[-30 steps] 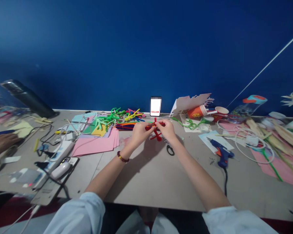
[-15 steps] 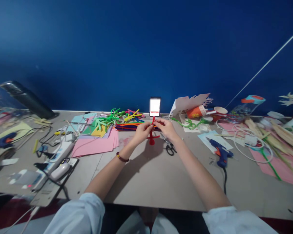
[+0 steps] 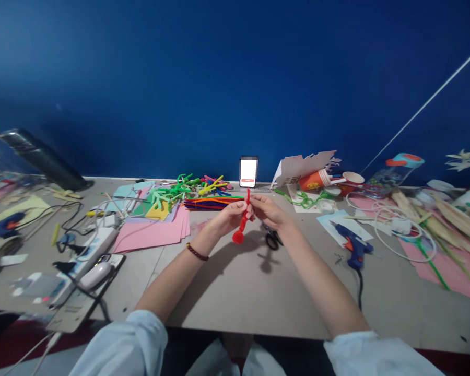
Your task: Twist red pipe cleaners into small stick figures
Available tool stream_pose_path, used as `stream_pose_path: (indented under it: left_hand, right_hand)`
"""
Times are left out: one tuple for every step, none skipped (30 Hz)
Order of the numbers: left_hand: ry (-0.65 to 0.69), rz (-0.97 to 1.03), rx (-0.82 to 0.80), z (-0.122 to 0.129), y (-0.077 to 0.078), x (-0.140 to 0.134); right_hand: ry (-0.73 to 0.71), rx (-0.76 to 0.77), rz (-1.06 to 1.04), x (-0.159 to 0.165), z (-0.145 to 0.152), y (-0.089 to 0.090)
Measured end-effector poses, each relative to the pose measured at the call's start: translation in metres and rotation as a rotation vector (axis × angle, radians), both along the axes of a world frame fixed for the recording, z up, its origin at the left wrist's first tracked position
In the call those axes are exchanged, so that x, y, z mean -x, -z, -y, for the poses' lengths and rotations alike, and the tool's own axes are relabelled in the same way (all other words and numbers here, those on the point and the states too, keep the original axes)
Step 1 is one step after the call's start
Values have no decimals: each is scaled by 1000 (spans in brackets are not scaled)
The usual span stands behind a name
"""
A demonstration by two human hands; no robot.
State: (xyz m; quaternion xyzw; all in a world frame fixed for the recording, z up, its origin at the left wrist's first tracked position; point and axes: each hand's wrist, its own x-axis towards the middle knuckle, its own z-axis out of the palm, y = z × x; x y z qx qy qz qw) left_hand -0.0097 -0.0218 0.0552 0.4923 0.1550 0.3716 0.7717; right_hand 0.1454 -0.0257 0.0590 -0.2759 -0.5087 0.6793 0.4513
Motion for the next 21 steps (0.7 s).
stream_pose_path:
  left_hand:
    - [-20, -14, -4, 0, 0, 0]
    - [-58, -41, -18, 0, 0, 0]
    - [-115, -83, -43, -1, -1, 0]
    - [-192, -138, -78, -1, -1, 0]
    - [-286, -199, -122, -1, -2, -1]
    - [-388, -263, -174, -1, -2, -1]
    - [-489, -325, -229, -2, -3, -2]
    - [-580, -380, -285, -2, -3, -2]
    - [-651, -428, -339, -2, -3, -3]
    - [-700, -467, -389, -2, -2, -3]
    - [-730, -496, -428, -2, -2, -3]
    - [-748, -514, -448, -2, -1, -3]
    - [-755, -519, -445, -2, -1, -4]
    - [-748, -511, -421, -2, 0, -4]
    - [-729, -491, -381, -3, 1, -4]
    - [-700, -462, -335, -3, 1, -4]
    - [-665, -430, -291, -4, 2, -4]
    - [-625, -400, -255, -4, 2, -3]
    - [-586, -372, -229, -4, 1, -3]
    - [-548, -350, -212, -4, 0, -2]
    - [-510, -332, -198, -4, -1, -2]
  right_hand:
    - [22, -1, 14, 0, 0, -1]
    - [55, -9, 34, 0, 0, -3]
    - [102, -20, 59, 0, 0, -4]
    - [163, -33, 85, 0, -1, -5]
    - [231, -46, 113, 0, -2, -5]
    - [300, -62, 143, 1, -2, -5]
    - [366, -80, 175, 2, -3, -5]
    - [425, -101, 209, 4, -3, -3]
    - [478, -123, 243, 5, -4, -2]
    - [517, -148, 279, 7, -4, -1]
    - [547, -175, 314, 8, -4, 0]
    - [572, -204, 351, 9, -4, 0]
    - [589, -239, 390, 8, -4, -1]
    - [594, -284, 434, 7, -4, -2]
    - [583, -338, 480, 5, -4, -4]
    - [559, -394, 527, 2, -3, -6]
    - [517, -449, 568, -2, -3, -9]
    - [468, -487, 597, -7, -3, -12]
    - [426, -498, 610, -12, -3, -14]
    - [394, -497, 612, -17, -2, -17]
    - [367, -490, 608, -21, -2, -18]
